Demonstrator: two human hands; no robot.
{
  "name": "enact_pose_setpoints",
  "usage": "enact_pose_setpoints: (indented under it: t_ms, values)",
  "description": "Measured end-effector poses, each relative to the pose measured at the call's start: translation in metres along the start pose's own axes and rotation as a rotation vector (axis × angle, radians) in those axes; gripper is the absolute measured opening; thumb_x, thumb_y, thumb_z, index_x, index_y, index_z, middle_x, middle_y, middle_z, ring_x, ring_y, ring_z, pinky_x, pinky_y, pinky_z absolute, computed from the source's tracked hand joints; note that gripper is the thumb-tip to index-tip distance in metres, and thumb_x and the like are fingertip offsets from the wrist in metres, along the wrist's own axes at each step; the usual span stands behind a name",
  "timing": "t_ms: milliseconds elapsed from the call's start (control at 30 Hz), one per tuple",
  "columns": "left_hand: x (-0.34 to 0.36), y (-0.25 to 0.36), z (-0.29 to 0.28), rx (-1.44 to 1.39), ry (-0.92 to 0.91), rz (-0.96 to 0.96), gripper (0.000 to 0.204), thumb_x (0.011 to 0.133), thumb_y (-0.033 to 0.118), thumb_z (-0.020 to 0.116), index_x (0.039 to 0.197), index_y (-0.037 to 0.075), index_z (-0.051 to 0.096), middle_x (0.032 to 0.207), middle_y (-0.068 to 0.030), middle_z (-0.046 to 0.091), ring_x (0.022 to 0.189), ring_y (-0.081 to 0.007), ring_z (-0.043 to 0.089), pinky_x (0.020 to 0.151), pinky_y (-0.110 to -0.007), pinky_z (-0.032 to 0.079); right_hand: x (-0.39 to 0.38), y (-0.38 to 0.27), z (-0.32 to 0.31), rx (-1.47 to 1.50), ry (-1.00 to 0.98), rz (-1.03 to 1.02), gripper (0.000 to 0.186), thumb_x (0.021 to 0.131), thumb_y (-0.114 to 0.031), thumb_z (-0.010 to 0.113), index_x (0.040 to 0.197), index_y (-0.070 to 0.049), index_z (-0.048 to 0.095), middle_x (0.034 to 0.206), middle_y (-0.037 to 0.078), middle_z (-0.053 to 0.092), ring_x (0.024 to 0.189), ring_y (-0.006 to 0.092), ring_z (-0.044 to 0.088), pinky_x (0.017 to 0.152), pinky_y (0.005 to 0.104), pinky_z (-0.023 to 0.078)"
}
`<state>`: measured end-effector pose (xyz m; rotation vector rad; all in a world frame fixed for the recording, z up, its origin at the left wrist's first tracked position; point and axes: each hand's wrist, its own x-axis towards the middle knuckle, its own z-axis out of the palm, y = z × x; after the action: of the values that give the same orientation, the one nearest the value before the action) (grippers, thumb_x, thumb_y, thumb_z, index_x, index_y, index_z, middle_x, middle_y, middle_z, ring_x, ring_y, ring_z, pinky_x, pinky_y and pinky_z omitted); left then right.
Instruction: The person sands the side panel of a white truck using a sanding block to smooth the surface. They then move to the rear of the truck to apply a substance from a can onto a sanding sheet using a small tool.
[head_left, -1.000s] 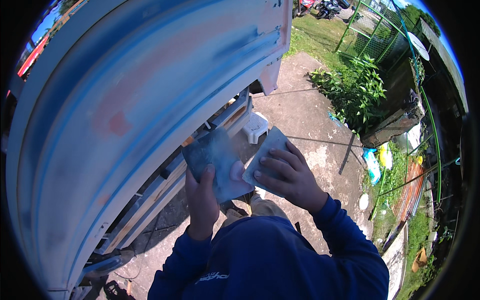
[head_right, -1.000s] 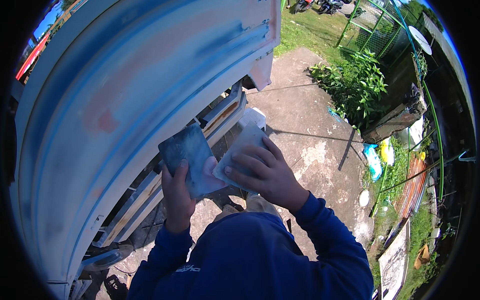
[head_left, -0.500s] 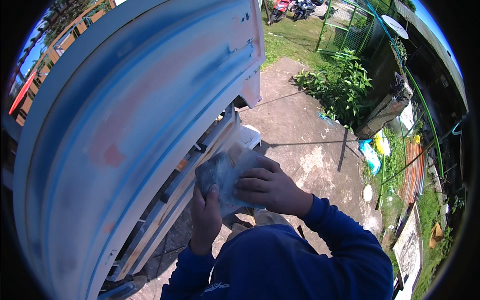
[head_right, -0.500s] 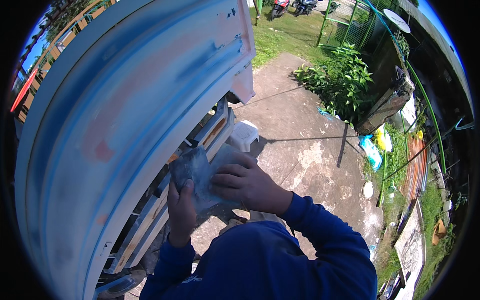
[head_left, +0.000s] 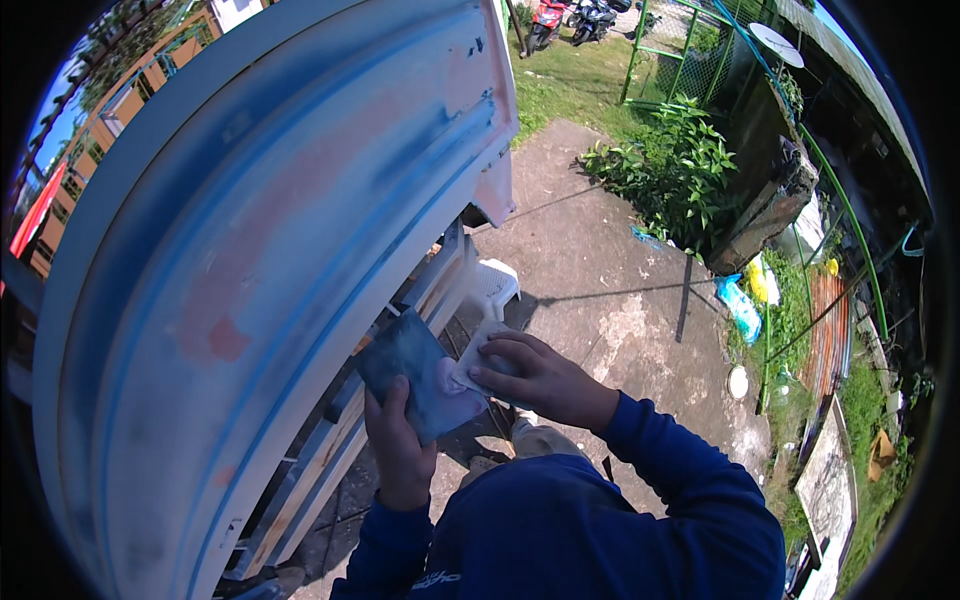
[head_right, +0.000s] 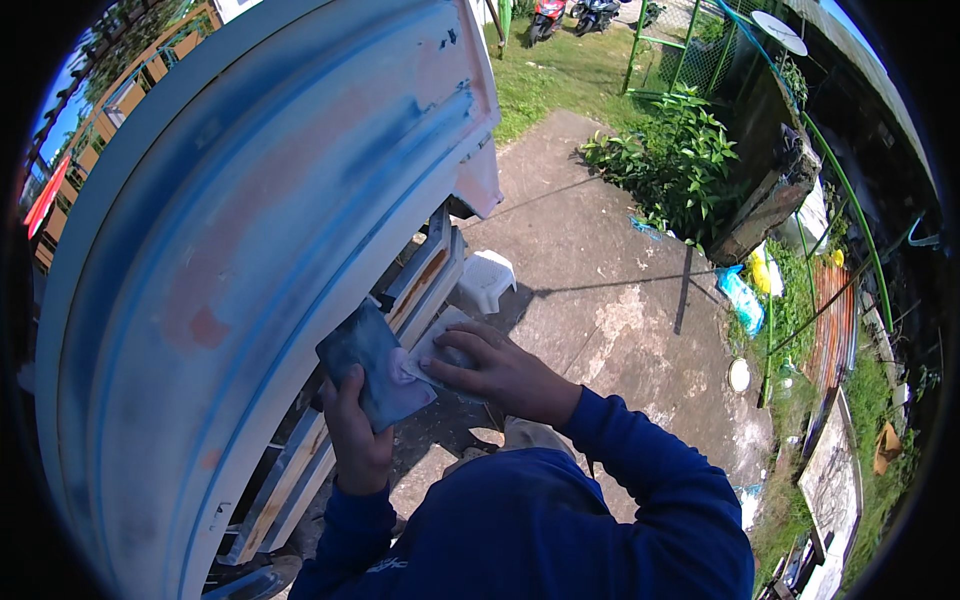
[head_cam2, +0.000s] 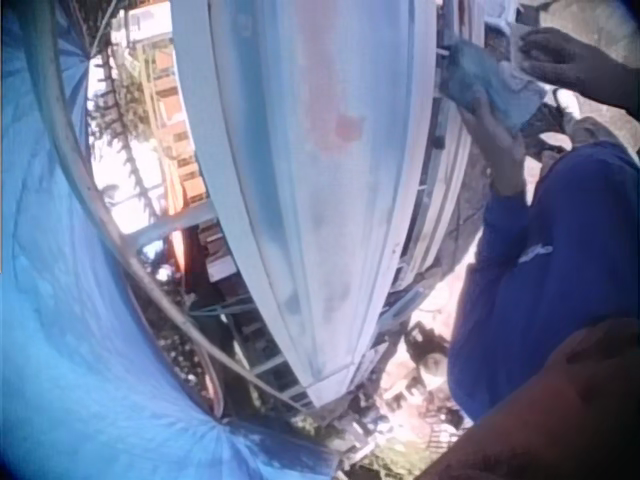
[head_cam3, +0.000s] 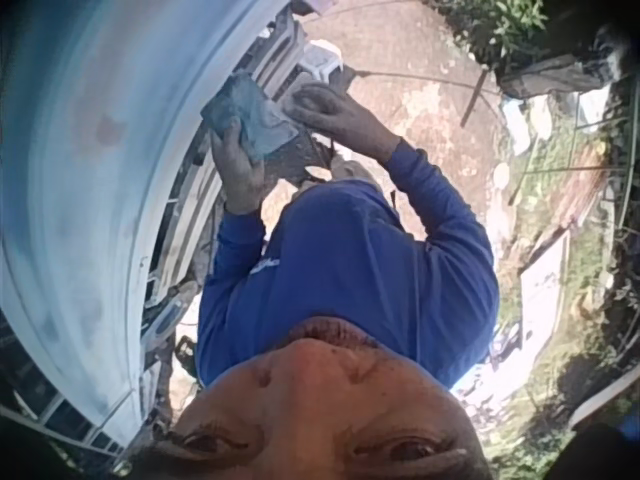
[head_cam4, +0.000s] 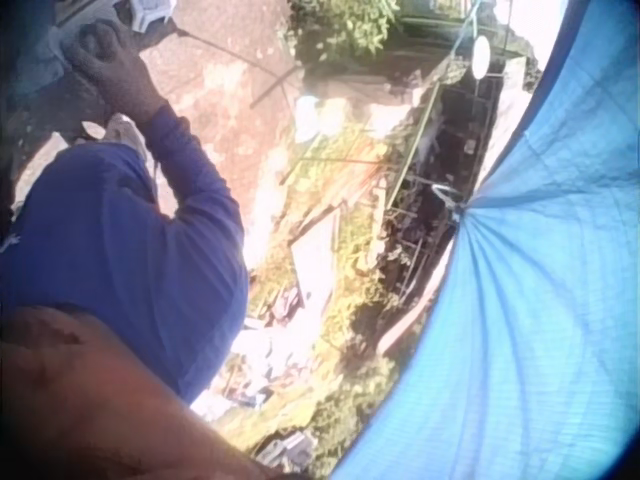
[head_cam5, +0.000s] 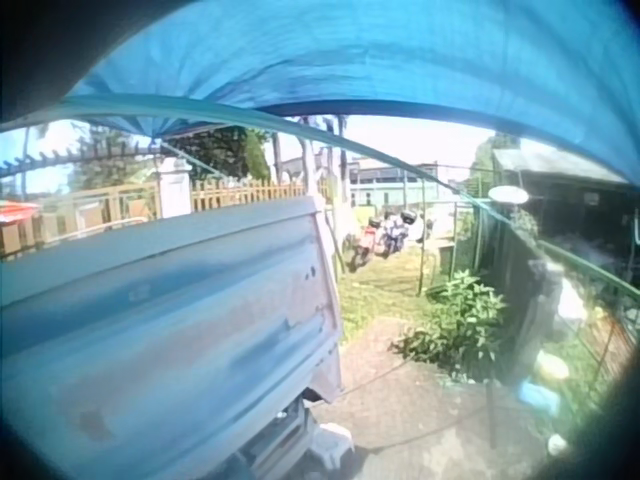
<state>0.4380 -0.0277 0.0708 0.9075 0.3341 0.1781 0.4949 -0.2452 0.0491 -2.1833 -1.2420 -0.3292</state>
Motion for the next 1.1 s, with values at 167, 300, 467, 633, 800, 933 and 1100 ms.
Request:
enact_pose_setpoints:
  t_ms: [167,300,467,633,800,933,1100]
  values:
    - [0.000,0.000,-0.010,0.205,-0.013,0.138,0.052,0.100,0.015,0.052,0.148,0.003,0.035,0.136,-0.0142,0.053,0.119,-0.0247,0.059,0.102,-0.039,0.050,0.007,-0.003,-0.029,-0.283,0.000,-0.132,0.049,0.083,-0.017,0.068,0.130,-0.029,0.062,0.132,0.004,0.055,0.125,0.0285,0.053,0.108,0.0512,0.042]
    - [0.003,0.006,-0.009,0.155,-0.023,0.126,0.056,0.100,0.012,0.050,0.151,0.002,0.030,0.140,-0.0143,0.050,0.122,-0.0248,0.056,0.104,-0.038,0.047,0.008,-0.002,-0.028,-0.238,0.025,-0.115,0.047,0.083,-0.020,0.068,0.128,-0.031,0.064,0.129,0.001,0.057,0.124,0.0247,0.054,0.110,0.0518,0.038]
    - [0.008,0.005,-0.008,0.282,-0.121,0.110,0.055,0.100,0.014,0.051,0.150,0.000,0.032,0.137,-0.0127,0.053,0.126,-0.0225,0.052,0.107,-0.039,0.042,0.014,-0.009,-0.024,-0.226,-0.096,-0.205,0.044,0.079,-0.022,0.071,0.122,-0.029,0.067,0.127,-0.002,0.060,0.122,0.0217,0.056,0.112,0.0553,0.035]
    - [0.005,-0.003,-0.007,0.547,-0.304,0.177,0.042,0.103,0.012,0.048,0.141,-0.003,0.044,0.129,-0.0132,0.057,0.122,-0.0200,0.052,0.106,-0.035,0.039,0.024,0.000,-0.034,-0.182,-0.009,-0.098,0.038,0.076,-0.019,0.069,0.114,-0.023,0.070,0.121,-0.002,0.062,0.122,0.0186,0.055,0.113,0.0524,0.033]
    - [0.008,-0.001,0.010,0.477,-0.053,0.388,0.041,0.103,0.012,0.046,0.141,-0.004,0.042,0.129,-0.0137,0.057,0.118,-0.0201,0.054,0.104,-0.035,0.041,0.010,-0.024,-0.013,-0.086,-0.107,-0.210,0.039,0.080,-0.016,0.066,0.118,-0.022,0.069,0.121,0.000,0.061,0.120,0.0198,0.056,0.112,0.0486,0.036]
    - [0.009,0.003,0.006,0.559,-0.020,0.512,0.043,0.103,0.012,0.047,0.143,-0.003,0.039,0.129,-0.0148,0.057,0.115,-0.0211,0.057,0.102,-0.036,0.044,-0.001,-0.018,-0.021,-0.077,-0.077,-0.118,0.046,0.081,-0.014,0.069,0.125,-0.024,0.066,0.127,0.008,0.055,0.125,0.0304,0.053,0.112,0.0519,0.038]
    - [0.011,-0.003,0.008,0.074,-0.014,0.095,0.047,0.101,0.014,0.051,0.144,-0.001,0.038,0.131,-0.0158,0.055,0.118,-0.0247,0.058,0.099,-0.037,0.049,0.017,-0.042,-0.022,0.125,0.074,-0.145,0.058,0.083,-0.012,0.068,0.138,-0.028,0.057,0.133,0.015,0.049,0.129,0.0383,0.049,0.106,0.0504,0.046]
